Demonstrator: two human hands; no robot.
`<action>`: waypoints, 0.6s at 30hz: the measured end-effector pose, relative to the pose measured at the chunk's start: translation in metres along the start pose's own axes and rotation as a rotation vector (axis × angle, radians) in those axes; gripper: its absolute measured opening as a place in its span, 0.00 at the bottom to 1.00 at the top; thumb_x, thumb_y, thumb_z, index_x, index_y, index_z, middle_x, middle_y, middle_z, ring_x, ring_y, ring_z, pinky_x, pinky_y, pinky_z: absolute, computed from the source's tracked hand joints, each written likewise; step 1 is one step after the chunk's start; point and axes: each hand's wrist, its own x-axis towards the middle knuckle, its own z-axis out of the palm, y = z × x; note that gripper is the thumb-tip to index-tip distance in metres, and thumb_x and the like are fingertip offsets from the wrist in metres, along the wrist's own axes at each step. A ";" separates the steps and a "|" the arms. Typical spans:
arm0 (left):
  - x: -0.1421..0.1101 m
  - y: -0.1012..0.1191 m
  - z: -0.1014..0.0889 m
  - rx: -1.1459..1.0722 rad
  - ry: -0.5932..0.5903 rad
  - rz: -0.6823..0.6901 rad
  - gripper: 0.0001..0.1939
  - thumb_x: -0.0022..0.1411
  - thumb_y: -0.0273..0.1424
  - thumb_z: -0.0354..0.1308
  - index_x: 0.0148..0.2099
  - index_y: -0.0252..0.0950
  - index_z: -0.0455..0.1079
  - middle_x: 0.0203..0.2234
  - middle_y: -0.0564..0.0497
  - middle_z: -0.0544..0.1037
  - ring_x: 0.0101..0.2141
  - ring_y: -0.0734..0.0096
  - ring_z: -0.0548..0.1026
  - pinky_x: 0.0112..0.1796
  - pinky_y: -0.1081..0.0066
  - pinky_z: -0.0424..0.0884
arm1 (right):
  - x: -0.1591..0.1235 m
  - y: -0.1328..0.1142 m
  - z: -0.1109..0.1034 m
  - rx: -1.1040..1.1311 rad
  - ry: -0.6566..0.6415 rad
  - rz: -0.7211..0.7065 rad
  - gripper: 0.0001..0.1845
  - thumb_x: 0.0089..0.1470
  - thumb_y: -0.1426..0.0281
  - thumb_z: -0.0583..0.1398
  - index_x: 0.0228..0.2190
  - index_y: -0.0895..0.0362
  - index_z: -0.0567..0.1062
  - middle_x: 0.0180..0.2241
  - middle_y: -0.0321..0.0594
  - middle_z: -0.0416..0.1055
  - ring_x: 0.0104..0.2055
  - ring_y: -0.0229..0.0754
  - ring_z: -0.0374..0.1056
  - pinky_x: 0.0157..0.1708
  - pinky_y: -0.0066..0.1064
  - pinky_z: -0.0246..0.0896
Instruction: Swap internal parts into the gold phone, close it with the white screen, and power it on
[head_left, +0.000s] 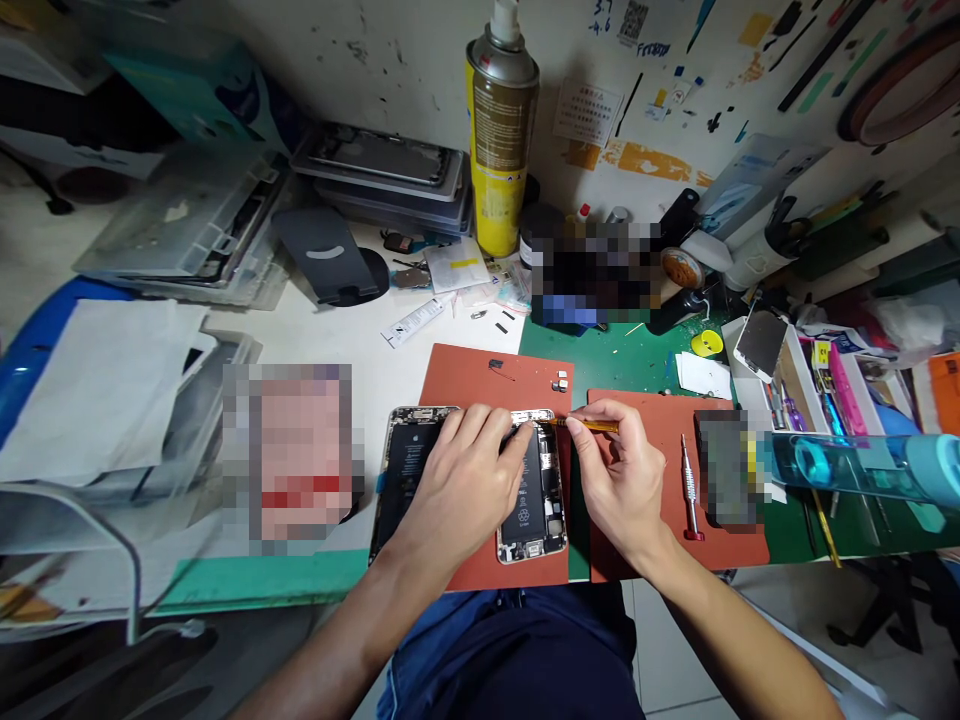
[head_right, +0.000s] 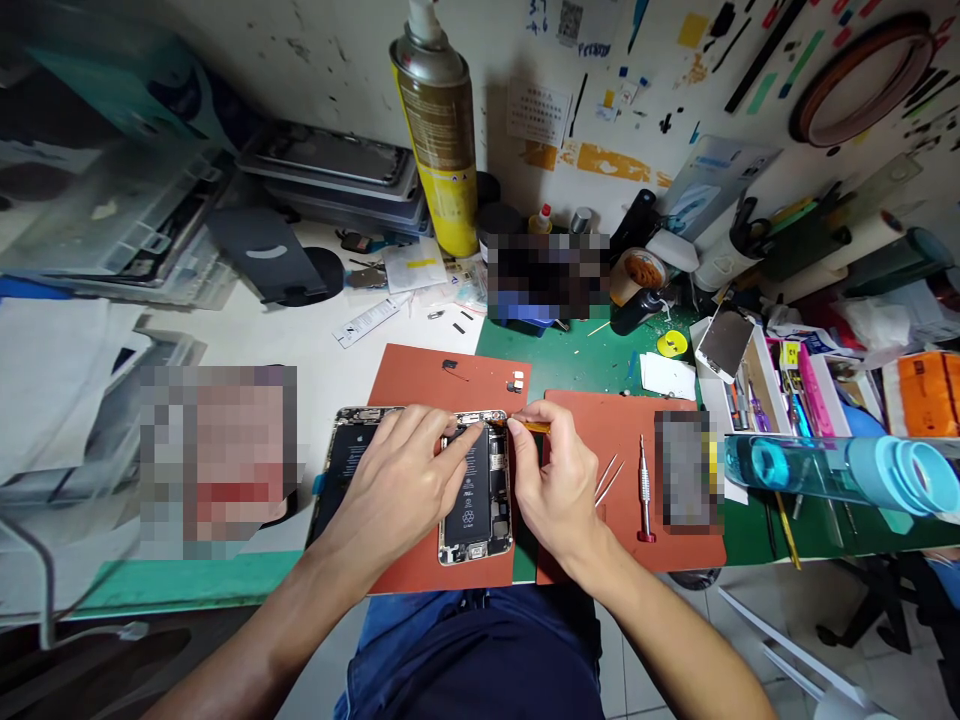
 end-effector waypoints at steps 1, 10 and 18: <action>0.000 0.000 0.000 0.001 0.000 0.000 0.14 0.73 0.23 0.54 0.55 0.33 0.78 0.38 0.42 0.77 0.41 0.51 0.73 0.41 0.54 0.70 | 0.000 0.000 0.000 0.002 0.000 0.000 0.06 0.70 0.70 0.62 0.48 0.52 0.73 0.42 0.39 0.82 0.40 0.43 0.82 0.41 0.36 0.80; -0.001 0.000 0.000 -0.003 0.022 0.006 0.14 0.72 0.22 0.56 0.54 0.32 0.79 0.37 0.43 0.76 0.40 0.52 0.72 0.42 0.54 0.69 | 0.001 0.000 0.000 0.003 -0.001 -0.009 0.07 0.70 0.71 0.62 0.48 0.52 0.73 0.42 0.39 0.82 0.41 0.43 0.82 0.41 0.35 0.80; -0.001 0.001 0.001 0.000 0.057 0.009 0.13 0.72 0.23 0.57 0.53 0.33 0.79 0.37 0.44 0.76 0.39 0.53 0.71 0.41 0.55 0.68 | 0.001 -0.001 0.000 -0.007 -0.019 -0.017 0.06 0.70 0.71 0.62 0.48 0.53 0.73 0.42 0.40 0.82 0.41 0.43 0.82 0.41 0.36 0.80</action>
